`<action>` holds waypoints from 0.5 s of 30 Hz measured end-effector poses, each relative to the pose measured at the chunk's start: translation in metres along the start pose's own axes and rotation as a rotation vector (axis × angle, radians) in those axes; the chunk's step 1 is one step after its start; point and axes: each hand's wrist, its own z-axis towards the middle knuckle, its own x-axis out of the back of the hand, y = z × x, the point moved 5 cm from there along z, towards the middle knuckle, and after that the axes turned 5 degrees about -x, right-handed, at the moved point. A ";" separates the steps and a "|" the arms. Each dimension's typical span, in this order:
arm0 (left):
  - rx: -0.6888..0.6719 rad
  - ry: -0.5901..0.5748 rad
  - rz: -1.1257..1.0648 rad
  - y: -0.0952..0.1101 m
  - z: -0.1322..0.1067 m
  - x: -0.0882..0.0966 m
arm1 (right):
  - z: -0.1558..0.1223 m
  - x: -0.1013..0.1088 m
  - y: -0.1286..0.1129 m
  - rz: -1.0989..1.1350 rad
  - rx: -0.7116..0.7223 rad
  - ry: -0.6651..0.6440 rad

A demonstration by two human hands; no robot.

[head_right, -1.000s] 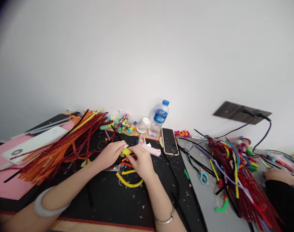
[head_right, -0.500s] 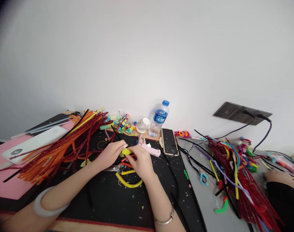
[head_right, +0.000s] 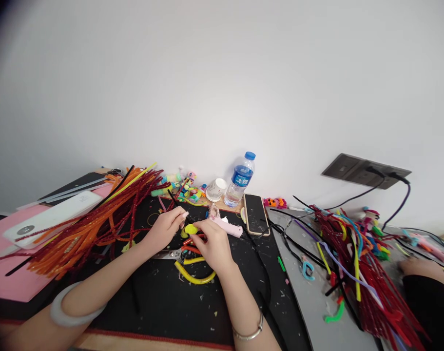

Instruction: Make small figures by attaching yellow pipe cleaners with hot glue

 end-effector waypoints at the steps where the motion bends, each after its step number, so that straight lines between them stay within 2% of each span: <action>1: -0.003 -0.009 -0.007 0.001 0.000 0.000 | 0.000 0.000 0.000 0.001 0.002 0.005; 6: -0.053 -0.062 0.043 0.006 -0.001 -0.002 | 0.000 0.001 0.002 -0.020 -0.012 0.025; 11: -0.104 -0.191 0.148 0.009 -0.002 -0.006 | 0.000 -0.001 0.002 -0.029 -0.017 0.015; 15: -0.138 -0.227 0.243 0.011 -0.003 -0.006 | -0.001 -0.002 0.003 -0.034 -0.022 0.015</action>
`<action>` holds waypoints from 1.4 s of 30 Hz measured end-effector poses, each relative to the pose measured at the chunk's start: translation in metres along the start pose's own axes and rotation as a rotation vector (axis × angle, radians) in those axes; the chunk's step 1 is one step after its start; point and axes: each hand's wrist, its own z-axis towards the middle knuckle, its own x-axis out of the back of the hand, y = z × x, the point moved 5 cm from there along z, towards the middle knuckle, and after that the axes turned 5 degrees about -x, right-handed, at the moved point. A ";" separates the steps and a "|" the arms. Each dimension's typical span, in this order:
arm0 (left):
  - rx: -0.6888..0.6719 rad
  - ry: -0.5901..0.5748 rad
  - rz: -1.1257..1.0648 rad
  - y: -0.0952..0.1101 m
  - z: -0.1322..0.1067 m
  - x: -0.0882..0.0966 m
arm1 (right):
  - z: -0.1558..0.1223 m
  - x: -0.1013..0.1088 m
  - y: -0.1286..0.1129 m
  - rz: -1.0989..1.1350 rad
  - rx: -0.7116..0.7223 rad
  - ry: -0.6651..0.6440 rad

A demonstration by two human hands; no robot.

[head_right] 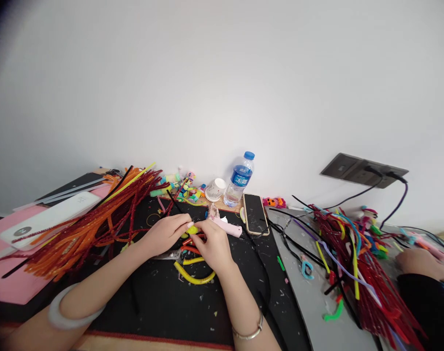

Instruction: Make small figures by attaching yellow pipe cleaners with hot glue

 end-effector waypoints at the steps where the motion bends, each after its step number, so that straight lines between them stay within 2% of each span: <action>1: -0.005 -0.008 0.024 0.001 0.000 0.000 | 0.000 0.000 0.000 -0.003 -0.003 0.001; 11: -0.057 -0.071 0.234 0.001 0.000 -0.002 | -0.001 -0.002 0.003 -0.022 -0.021 -0.008; 16: -0.066 -0.070 0.255 0.000 0.000 -0.002 | -0.001 -0.001 0.003 -0.022 -0.029 0.002; 26: 0.110 0.142 0.080 -0.010 -0.001 0.007 | -0.001 0.002 0.001 -0.003 -0.034 0.029; 38: 0.168 0.222 -0.067 -0.011 -0.002 0.010 | -0.001 0.004 -0.001 0.003 -0.035 0.055; 42: 0.192 0.290 -0.076 -0.013 -0.003 0.013 | 0.000 0.004 -0.001 0.002 -0.038 0.057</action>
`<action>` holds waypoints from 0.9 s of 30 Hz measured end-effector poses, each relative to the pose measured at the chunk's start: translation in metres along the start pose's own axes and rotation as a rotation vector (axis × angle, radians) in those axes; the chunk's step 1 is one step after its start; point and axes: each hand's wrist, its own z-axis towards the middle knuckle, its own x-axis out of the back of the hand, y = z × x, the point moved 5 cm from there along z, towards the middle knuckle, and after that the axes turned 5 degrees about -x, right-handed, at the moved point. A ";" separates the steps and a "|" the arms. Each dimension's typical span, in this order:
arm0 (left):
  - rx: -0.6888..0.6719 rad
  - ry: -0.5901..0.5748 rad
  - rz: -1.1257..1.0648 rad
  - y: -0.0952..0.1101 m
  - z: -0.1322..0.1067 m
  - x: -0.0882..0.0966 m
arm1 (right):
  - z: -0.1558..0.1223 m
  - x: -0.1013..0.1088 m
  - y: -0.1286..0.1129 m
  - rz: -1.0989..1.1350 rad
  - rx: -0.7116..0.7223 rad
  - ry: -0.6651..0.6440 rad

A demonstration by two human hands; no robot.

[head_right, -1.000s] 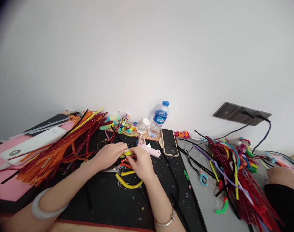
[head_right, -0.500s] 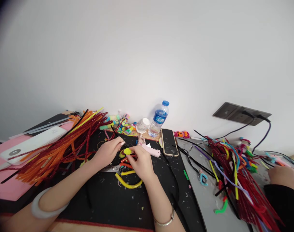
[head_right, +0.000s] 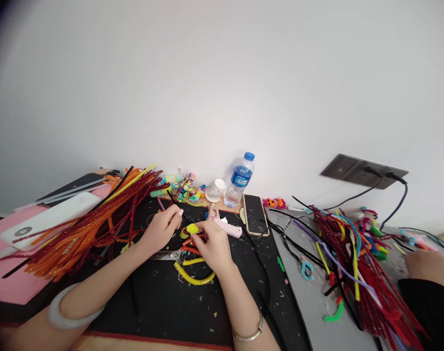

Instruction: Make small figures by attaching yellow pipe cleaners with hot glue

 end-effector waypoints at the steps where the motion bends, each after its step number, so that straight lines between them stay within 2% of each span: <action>1: 0.003 0.019 -0.001 0.000 0.000 0.001 | 0.000 0.000 0.000 0.000 -0.001 0.001; 11: 0.056 0.111 -0.108 -0.005 0.000 0.007 | 0.000 0.000 0.003 -0.011 -0.019 0.001; 15: 0.099 0.147 -0.116 -0.013 0.000 0.004 | 0.000 0.000 0.003 -0.003 -0.019 0.008; 21: 0.146 0.183 -0.285 -0.021 0.000 -0.002 | 0.000 0.000 0.002 -0.013 -0.007 0.029; 27: 0.183 0.187 -0.215 -0.019 -0.001 0.003 | -0.001 0.000 0.003 0.004 -0.007 0.028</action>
